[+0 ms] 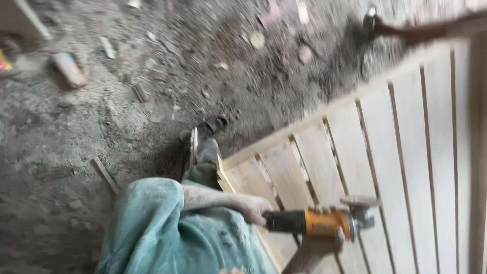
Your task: The person uses an angle grinder with a sanding disc to smooth the surface of a wooden pallet. They systematically move the tool across the slats, generating sawdust as they work.
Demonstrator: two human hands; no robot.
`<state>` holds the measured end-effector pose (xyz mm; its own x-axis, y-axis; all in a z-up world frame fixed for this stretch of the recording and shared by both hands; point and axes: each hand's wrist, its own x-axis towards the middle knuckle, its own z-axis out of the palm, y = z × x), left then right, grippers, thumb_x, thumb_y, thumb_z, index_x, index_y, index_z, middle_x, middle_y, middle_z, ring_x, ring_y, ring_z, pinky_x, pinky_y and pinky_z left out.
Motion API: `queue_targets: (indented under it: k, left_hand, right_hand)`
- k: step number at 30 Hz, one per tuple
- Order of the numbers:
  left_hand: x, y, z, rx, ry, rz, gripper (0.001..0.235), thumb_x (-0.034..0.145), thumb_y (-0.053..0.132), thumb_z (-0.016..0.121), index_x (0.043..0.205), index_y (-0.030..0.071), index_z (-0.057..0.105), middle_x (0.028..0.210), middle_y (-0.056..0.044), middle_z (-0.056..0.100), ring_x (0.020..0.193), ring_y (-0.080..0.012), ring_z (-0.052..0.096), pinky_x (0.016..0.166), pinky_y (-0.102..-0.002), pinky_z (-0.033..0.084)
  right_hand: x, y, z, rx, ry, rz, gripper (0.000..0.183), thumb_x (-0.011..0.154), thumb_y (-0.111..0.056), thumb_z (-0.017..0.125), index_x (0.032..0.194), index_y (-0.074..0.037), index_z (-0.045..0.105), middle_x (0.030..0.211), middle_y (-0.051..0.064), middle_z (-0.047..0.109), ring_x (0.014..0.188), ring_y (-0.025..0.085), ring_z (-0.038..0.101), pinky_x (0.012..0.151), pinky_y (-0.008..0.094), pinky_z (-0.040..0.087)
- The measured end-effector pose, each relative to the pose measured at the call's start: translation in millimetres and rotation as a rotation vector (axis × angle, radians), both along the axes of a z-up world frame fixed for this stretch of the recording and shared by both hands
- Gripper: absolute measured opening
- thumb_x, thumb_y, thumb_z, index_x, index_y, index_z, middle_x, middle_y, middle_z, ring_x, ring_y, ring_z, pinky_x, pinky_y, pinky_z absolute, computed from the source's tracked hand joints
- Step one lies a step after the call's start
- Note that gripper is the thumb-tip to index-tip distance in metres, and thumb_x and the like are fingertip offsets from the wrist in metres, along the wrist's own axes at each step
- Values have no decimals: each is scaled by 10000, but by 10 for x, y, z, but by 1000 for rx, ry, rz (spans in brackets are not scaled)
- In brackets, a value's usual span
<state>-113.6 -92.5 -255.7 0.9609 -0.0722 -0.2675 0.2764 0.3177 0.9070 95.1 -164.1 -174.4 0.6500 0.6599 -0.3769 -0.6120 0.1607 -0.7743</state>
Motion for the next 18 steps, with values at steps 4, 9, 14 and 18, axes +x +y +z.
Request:
queue_targets:
  k: [4, 9, 14, 18]
  left_hand:
    - [-83, 51, -84, -188, 85, 61, 276, 925, 303, 726, 1070, 69, 711, 783, -34, 665, 659, -110, 612, 569, -305, 528]
    - [-208, 299, 10, -86, 89, -10, 380, 839, 375, 797, 1011, 42, 736, 794, -54, 717, 638, -153, 693, 570, -310, 571]
    - [-627, 1965, 280, 397, 334, 296, 495, 859, 493, 775, 1163, 137, 613, 953, -85, 720, 753, -190, 677, 625, -360, 550]
    - [-1192, 3641, 443, 649, 275, 1031, 561, 973, 431, 654, 1361, 75, 463, 995, -74, 726, 673, -171, 599, 550, -350, 485]
  right_hand:
    - [-11, 242, -76, 10, -8, 53, 634, 811, -345, 724, 1341, -38, 562, 1103, 121, 611, 990, 269, 630, 990, 491, 486]
    - [-114, 25, 124, -15, -30, 80, 628, 820, -346, 729, 1348, -46, 564, 1097, 120, 603, 986, 266, 626, 988, 486, 489]
    - [-264, 53, 88, -8, -24, 85, 623, 830, -346, 734, 1354, -55, 566, 1091, 119, 596, 983, 263, 621, 986, 482, 493]
    - [-308, 13, 109, 1, -30, 81, 618, 837, -346, 738, 1360, -63, 568, 1085, 119, 589, 980, 260, 617, 985, 478, 495]
